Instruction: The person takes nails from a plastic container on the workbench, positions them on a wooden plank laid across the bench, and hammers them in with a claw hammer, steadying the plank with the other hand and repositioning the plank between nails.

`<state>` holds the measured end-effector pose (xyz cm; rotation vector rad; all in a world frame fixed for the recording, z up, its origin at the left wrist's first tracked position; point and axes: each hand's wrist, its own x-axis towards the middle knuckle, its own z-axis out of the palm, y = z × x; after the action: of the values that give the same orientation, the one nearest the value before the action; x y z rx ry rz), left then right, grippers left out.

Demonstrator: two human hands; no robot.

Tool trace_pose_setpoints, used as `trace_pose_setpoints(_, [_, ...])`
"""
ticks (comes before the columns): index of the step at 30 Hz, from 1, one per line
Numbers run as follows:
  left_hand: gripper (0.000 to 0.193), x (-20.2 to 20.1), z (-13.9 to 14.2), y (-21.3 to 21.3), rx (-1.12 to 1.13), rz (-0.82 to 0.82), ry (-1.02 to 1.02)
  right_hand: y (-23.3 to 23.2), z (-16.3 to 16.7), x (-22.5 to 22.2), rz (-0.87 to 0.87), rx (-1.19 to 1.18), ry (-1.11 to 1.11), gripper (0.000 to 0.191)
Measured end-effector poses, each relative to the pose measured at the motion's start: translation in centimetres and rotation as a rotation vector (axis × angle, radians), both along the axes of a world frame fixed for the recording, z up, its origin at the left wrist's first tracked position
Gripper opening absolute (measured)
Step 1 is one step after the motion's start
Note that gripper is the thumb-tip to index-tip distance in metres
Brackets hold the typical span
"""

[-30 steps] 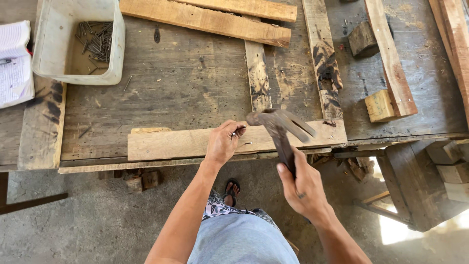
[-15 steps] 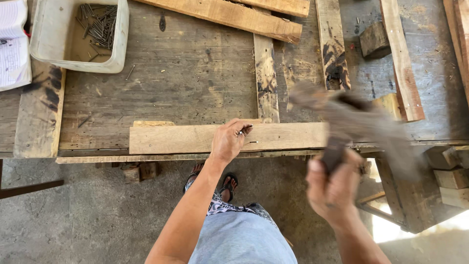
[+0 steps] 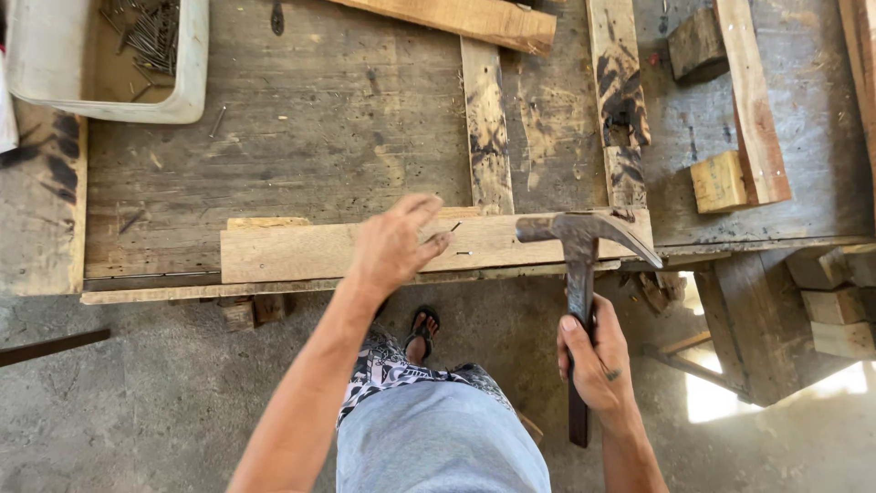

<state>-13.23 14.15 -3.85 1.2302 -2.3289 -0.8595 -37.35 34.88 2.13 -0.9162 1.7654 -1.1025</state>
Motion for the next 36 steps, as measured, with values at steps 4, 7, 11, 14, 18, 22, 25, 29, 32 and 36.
trace_pose_setpoints(4, [0.116, 1.5, 2.0, -0.9, 0.013, -0.14, -0.51, 2.4, -1.3, -0.5, -0.105, 0.078, -0.067, 0.041])
trace_pose_setpoints(7, [0.122, 1.5, 1.7, -0.6, -0.081, -0.213, -0.61, 4.0, -1.9, -0.7, -0.179, 0.099, -0.103, 0.042])
trace_pose_setpoints(11, [0.109, 1.6, 0.0, -0.1, -0.162, -0.164, -0.521, 5.3, -1.9, -1.6, -0.258, 0.038, -0.133, 0.044])
trace_pose_setpoints(14, [0.105, 1.7, -1.0, -0.2, -0.165, -0.143, -0.454, 5.7, -1.2, -3.0, -0.346, -0.01, -0.1, 0.042])
trace_pose_setpoints(18, [0.1, 2.2, -1.3, -0.6, -0.223, -0.163, -0.33, 5.9, -0.3, -5.2, -0.409, -0.143, -0.106, 0.035])
trace_pose_setpoints(22, [0.098, 2.3, -1.1, -0.6, -0.192, -0.183, -0.308, 6.0, 0.0, -6.3, -0.44, -0.231, -0.112, 0.03])
trace_pose_setpoints(25, [0.101, 2.2, -1.0, -0.4, -0.191, -0.179, -0.324, 5.8, -0.2, -6.1, -0.439, -0.225, -0.115, 0.031])
trace_pose_setpoints(29, [0.105, 2.2, -1.1, -0.4, -0.171, -0.184, -0.369, 4.8, -0.7, -5.2, -0.414, -0.171, -0.114, 0.034])
trace_pose_setpoints(32, [0.107, 2.3, -1.2, -0.4, -0.202, -0.176, -0.324, 3.5, -1.2, -4.3, -0.401, -0.118, -0.138, 0.037])
trace_pose_setpoints(36, [0.105, 2.8, -1.3, -0.2, -0.24, -0.156, -0.296, 2.0, -1.4, -3.3, -0.358, -0.069, -0.105, 0.041])
